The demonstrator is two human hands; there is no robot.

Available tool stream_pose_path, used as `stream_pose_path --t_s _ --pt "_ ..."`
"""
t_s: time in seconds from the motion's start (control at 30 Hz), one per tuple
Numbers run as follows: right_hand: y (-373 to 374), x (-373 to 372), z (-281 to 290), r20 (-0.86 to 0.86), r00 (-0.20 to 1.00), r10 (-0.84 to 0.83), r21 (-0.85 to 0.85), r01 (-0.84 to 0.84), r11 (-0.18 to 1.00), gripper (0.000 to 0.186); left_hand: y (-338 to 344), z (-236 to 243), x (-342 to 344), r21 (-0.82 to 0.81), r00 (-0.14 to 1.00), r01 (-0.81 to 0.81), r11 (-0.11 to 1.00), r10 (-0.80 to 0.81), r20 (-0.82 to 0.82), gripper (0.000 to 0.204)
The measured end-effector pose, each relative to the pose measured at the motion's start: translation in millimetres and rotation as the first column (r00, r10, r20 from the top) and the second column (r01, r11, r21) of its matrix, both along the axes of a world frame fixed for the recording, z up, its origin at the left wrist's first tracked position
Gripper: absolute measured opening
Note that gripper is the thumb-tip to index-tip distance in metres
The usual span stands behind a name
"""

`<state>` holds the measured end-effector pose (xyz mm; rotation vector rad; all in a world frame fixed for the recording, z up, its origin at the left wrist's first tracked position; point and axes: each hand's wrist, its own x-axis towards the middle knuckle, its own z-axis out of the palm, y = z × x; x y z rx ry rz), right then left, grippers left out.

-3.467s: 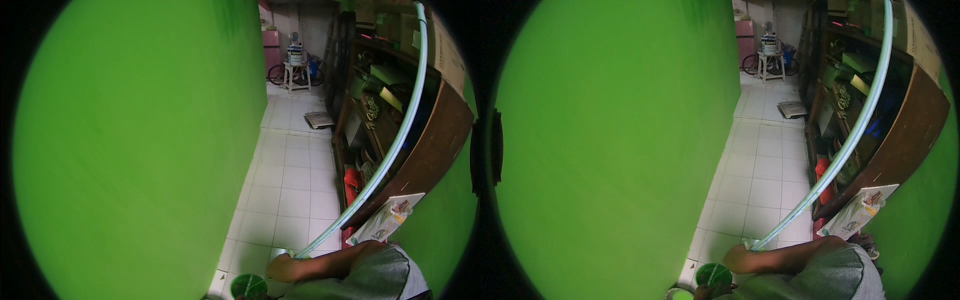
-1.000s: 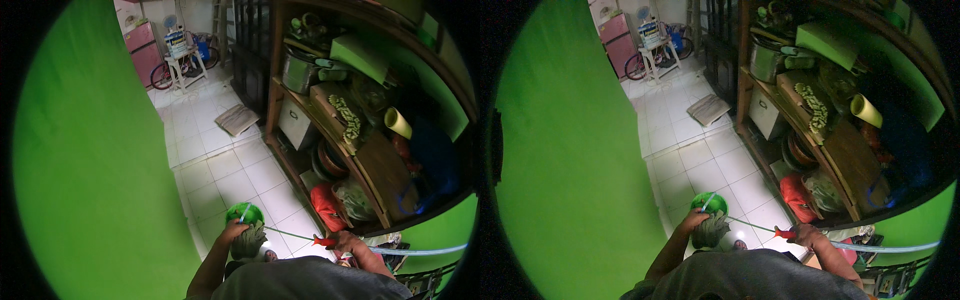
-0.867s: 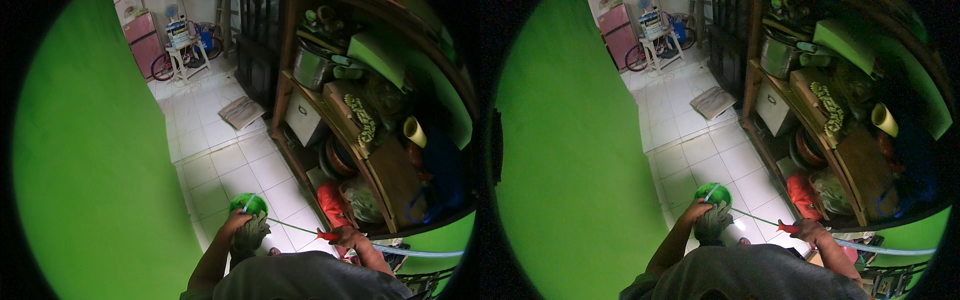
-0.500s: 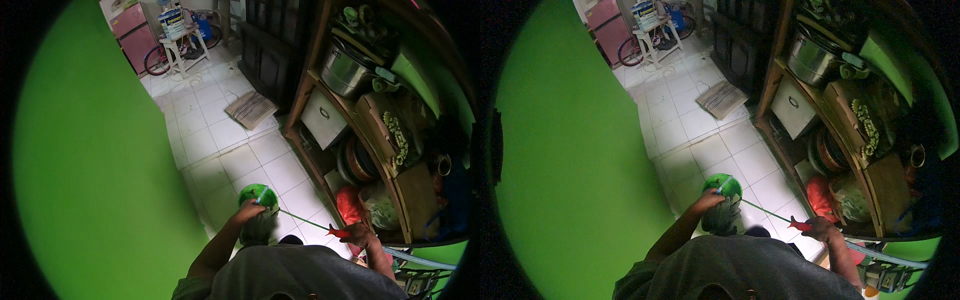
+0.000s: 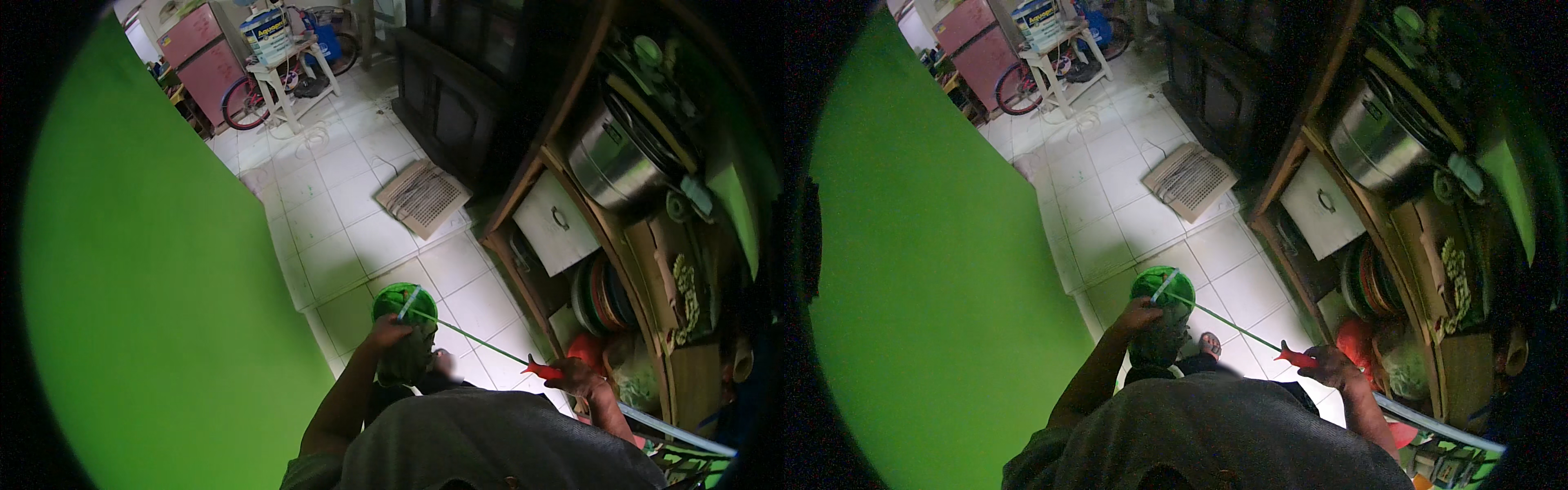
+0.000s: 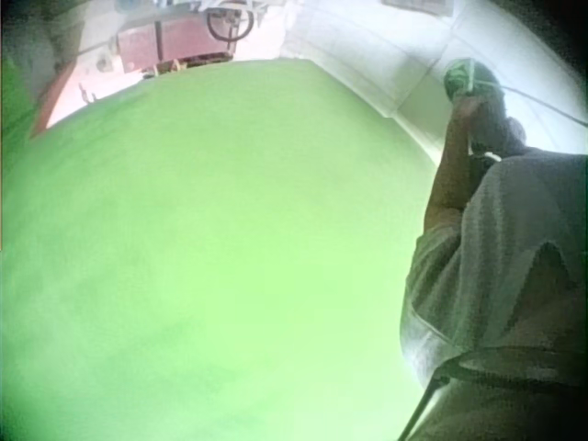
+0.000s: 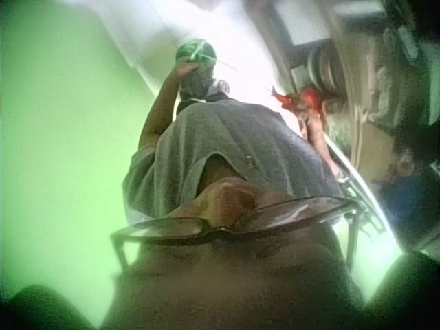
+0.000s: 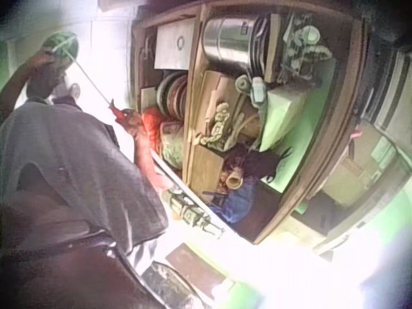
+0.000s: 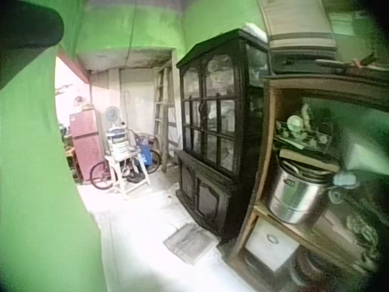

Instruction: The person mixes a green liquid in a bucket using a stick, then transfers some of the liquid to a metal bowl. The person then wipes the floor with a cloth and picks up a mop.

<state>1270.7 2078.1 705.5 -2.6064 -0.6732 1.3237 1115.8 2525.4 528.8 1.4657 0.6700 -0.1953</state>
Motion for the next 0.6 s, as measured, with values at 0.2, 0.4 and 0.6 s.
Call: stream_pose_path --t_s 0.2,0.4,0.6 --pt "104.1 42.9 19.2 -0.003 1.0 -0.02 -0.083 0.019 0.996 0.057 102.9 -23.9 49.3 0.059 0.995 -0.018 0.998 0.012 0.094 0.029" --pt "205.0 58.7 12.3 -0.022 0.994 -0.105 -0.134 0.102 0.986 0.06 211.6 -36.3 108.3 0.054 0.992 0.116 0.992 -0.118 0.034 0.032" --pt "331.1 63.9 18.3 -0.113 0.925 -0.363 -0.142 0.346 0.927 0.05 335.9 -28.2 143.8 -0.021 0.982 0.188 0.982 -0.189 -0.009 0.034"
